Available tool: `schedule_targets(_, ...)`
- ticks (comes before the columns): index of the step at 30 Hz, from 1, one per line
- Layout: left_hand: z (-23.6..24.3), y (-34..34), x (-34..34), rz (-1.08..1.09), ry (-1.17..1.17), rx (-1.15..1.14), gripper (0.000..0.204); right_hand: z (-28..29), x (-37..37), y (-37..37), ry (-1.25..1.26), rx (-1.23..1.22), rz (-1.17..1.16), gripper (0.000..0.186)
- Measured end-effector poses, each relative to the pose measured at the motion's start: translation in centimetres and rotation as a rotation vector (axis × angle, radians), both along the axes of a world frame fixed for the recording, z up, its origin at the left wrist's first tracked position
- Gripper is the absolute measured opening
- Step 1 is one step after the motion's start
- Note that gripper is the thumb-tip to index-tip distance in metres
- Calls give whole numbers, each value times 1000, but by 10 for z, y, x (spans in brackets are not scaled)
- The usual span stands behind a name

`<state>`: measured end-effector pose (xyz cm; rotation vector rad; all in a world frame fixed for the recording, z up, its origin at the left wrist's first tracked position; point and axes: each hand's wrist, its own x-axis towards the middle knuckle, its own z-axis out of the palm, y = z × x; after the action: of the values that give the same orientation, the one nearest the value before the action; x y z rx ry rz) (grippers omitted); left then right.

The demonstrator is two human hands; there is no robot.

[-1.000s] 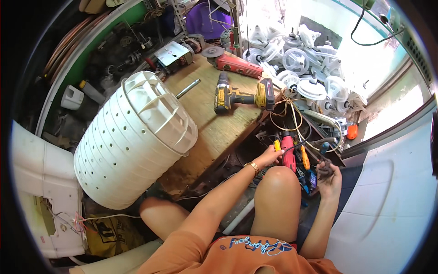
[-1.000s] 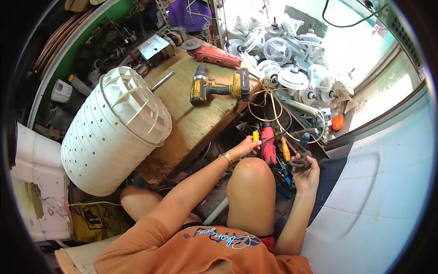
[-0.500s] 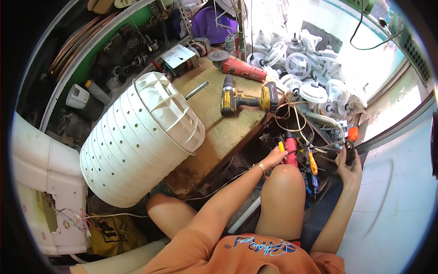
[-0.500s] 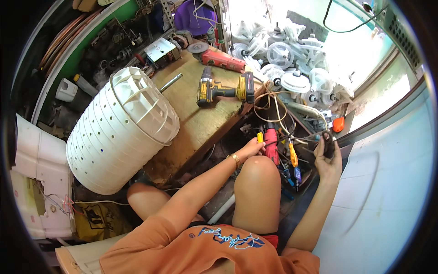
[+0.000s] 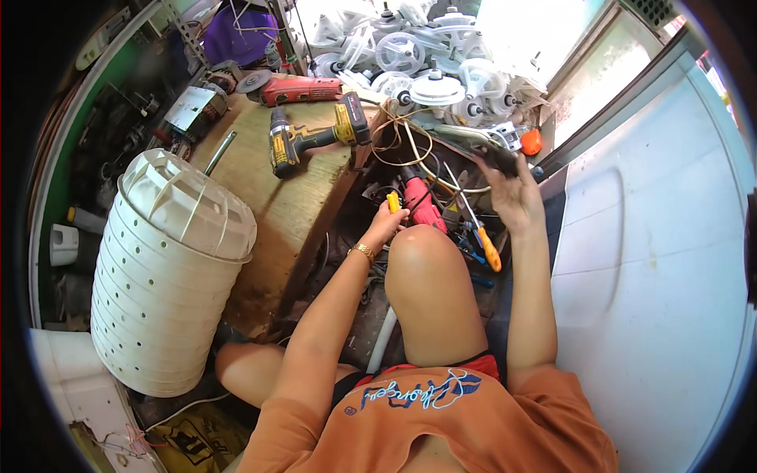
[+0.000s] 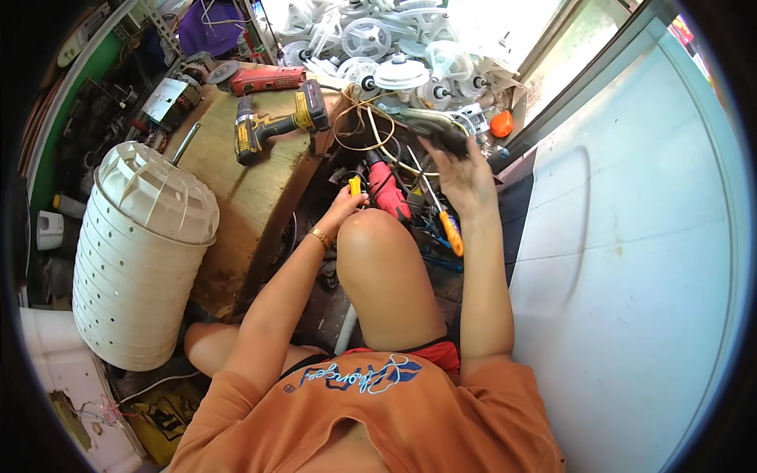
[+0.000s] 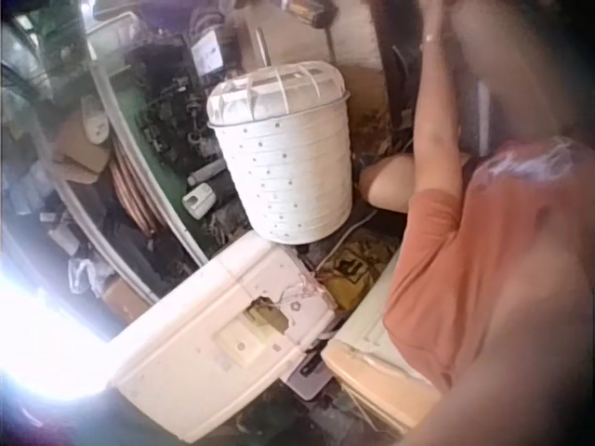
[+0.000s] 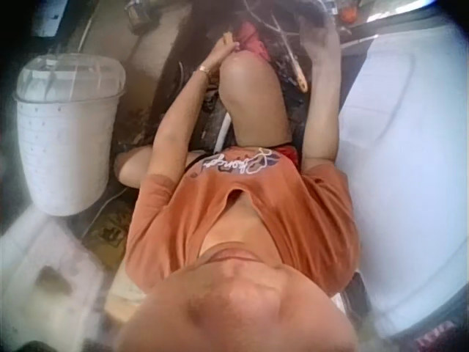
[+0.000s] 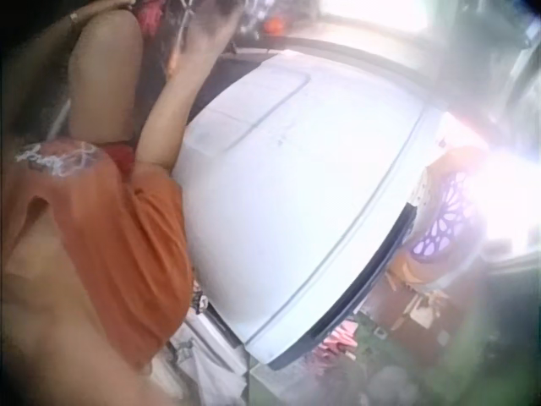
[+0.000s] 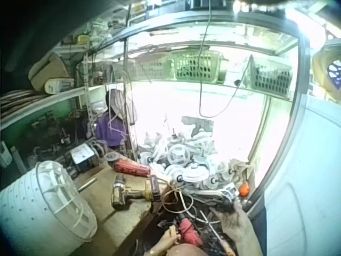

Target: The person holds and moves a washing machine drum, handles another drum, and uses a rasp by hand to work on the metal shaft of a drum while sitting on the floor.

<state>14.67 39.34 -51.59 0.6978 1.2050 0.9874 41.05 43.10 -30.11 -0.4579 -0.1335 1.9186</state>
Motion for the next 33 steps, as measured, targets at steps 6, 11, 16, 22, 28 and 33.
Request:
schedule_targets(6, -15, 9, 3, -59, 124, 86, 53, 5, -8, 81, 122, -300, 64, 48)
schedule_targets(11, -38, -7, -8, 80, 96, 11, 75, -20, 46, 24, -54, -155, -222, 39)
schedule_targets(16, -29, -10, -19, -6, 89, 14, 76, -95, 71, -89, -418, -292, 102, 53)
schedule_targets(22, 3, -6, -20, -223, 384, -31, 60, -110, 51, -126, -797, -78, -173, 27)
schedule_targets(28, 38, 16, 0, -432, 614, 93, 88, 3, 59, -111, -1382, 232, -260, 24)
schedule_targets(33, 40, 11, -28, -452, 539, 323, 74, 73, 52, -118, -1564, 219, -459, 39)
